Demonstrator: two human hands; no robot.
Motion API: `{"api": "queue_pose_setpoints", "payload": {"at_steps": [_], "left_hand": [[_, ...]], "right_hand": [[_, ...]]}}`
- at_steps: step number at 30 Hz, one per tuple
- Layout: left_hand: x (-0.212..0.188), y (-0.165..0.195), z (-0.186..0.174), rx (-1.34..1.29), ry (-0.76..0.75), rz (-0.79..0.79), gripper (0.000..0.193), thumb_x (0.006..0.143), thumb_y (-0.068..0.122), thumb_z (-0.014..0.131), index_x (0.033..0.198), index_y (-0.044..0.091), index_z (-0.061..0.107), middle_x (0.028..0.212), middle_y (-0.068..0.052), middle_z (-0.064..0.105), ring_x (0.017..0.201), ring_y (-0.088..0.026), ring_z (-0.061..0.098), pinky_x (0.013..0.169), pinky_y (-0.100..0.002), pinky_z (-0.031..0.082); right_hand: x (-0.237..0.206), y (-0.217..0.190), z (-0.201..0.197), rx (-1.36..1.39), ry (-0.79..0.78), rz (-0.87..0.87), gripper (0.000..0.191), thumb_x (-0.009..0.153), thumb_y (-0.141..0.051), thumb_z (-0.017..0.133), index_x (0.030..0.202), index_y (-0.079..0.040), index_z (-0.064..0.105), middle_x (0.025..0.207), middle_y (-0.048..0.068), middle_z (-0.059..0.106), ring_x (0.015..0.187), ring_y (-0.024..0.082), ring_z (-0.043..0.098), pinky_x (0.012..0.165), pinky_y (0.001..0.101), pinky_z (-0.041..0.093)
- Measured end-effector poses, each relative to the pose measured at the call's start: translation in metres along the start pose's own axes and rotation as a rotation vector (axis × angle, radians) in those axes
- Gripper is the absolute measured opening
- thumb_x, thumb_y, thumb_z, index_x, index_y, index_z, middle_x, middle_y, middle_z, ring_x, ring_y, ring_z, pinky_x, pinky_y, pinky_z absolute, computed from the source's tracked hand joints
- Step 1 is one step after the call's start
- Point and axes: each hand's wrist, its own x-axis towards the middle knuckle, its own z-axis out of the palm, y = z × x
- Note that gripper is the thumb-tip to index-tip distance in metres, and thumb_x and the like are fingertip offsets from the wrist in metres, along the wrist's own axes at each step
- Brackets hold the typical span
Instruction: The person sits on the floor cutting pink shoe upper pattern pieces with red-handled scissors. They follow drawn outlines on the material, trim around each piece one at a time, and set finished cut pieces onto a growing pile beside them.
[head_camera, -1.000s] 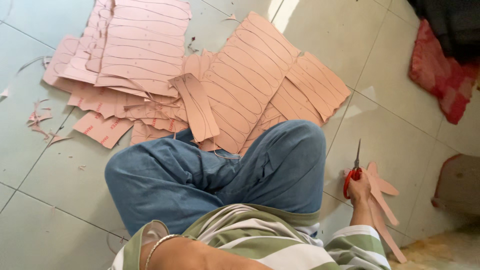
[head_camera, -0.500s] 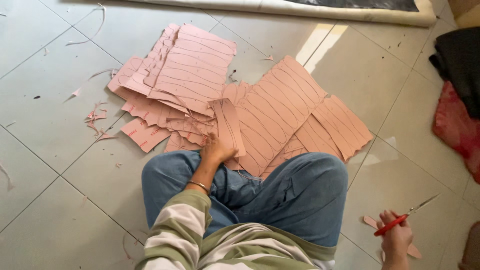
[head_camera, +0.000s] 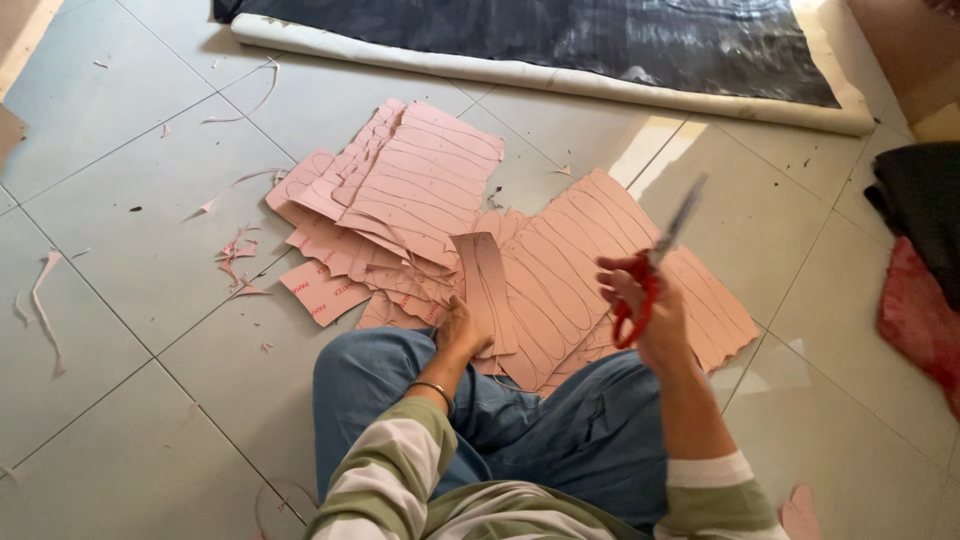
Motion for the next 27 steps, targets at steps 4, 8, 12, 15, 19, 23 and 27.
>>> {"api": "queue_pose_setpoints", "payload": {"at_steps": [4,8,12,15,19,23,27], "left_hand": [[0.012,-0.007,0.007,-0.101,0.116,0.123,0.064,0.073,0.027,0.086,0.120,0.002,0.051,0.117,-0.023,0.067,0.111,-0.040,0.066,0.094,-0.048,0.053],[0.012,-0.012,0.004,-0.268,0.523,0.556,0.029,0.087,0.011,0.079,0.109,0.005,0.061,0.106,-0.016,0.066,0.095,-0.038,0.065,0.081,-0.043,0.052],[0.010,-0.010,-0.005,-0.791,0.370,0.579,0.023,0.095,0.011,0.075,0.112,0.005,0.061,0.094,-0.006,0.064,0.079,-0.019,0.059,0.068,-0.029,0.051],[0.010,-0.011,-0.007,-1.127,0.097,0.597,0.031,0.095,0.016,0.071,0.123,0.009,0.061,0.096,0.000,0.067,0.081,-0.007,0.060,0.066,-0.023,0.052],[0.017,-0.018,-0.001,-1.239,-0.159,0.558,0.023,0.101,0.023,0.069,0.113,0.005,0.061,0.084,-0.002,0.064,0.069,-0.008,0.060,0.057,-0.025,0.052],[0.020,-0.024,0.007,-1.131,-0.268,0.427,0.023,0.101,0.026,0.067,0.101,0.002,0.066,0.072,-0.004,0.067,0.060,-0.013,0.068,0.053,-0.028,0.057],[0.018,-0.014,0.012,-1.007,-0.045,0.497,0.019,0.099,0.021,0.070,0.103,0.002,0.068,0.072,-0.005,0.070,0.059,-0.012,0.066,0.052,-0.027,0.055]], "right_hand": [[0.027,0.035,0.058,-0.062,-0.070,0.115,0.028,0.096,-0.021,0.069,0.117,-0.002,0.066,0.114,0.007,0.071,0.099,0.013,0.067,0.085,0.0294,0.056],[0.029,0.073,0.071,-0.012,-0.012,0.156,0.032,0.092,-0.023,0.072,0.117,-0.004,0.065,0.111,0.003,0.070,0.096,0.010,0.065,0.082,0.0273,0.053],[0.027,0.094,0.069,-0.100,0.045,0.201,0.035,0.094,-0.018,0.078,0.122,0.000,0.067,0.098,0.005,0.064,0.083,0.012,0.053,0.074,0.0291,0.043],[0.027,0.100,0.070,-0.111,-0.021,0.241,0.033,0.090,-0.017,0.076,0.116,-0.002,0.063,0.097,0.002,0.067,0.085,0.010,0.061,0.079,0.0271,0.050],[0.021,0.101,0.078,-0.002,-0.143,0.202,0.027,0.091,-0.012,0.073,0.110,0.002,0.060,0.093,0.005,0.066,0.085,0.012,0.064,0.083,0.0287,0.055],[0.020,0.108,0.076,-0.048,-0.136,0.168,0.022,0.094,-0.008,0.071,0.110,0.002,0.059,0.094,0.006,0.065,0.086,0.013,0.063,0.083,0.0290,0.054],[0.023,0.119,0.068,-0.136,-0.090,0.146,0.021,0.093,-0.006,0.069,0.110,0.000,0.059,0.096,0.006,0.067,0.090,0.013,0.066,0.085,0.0283,0.056]]}}
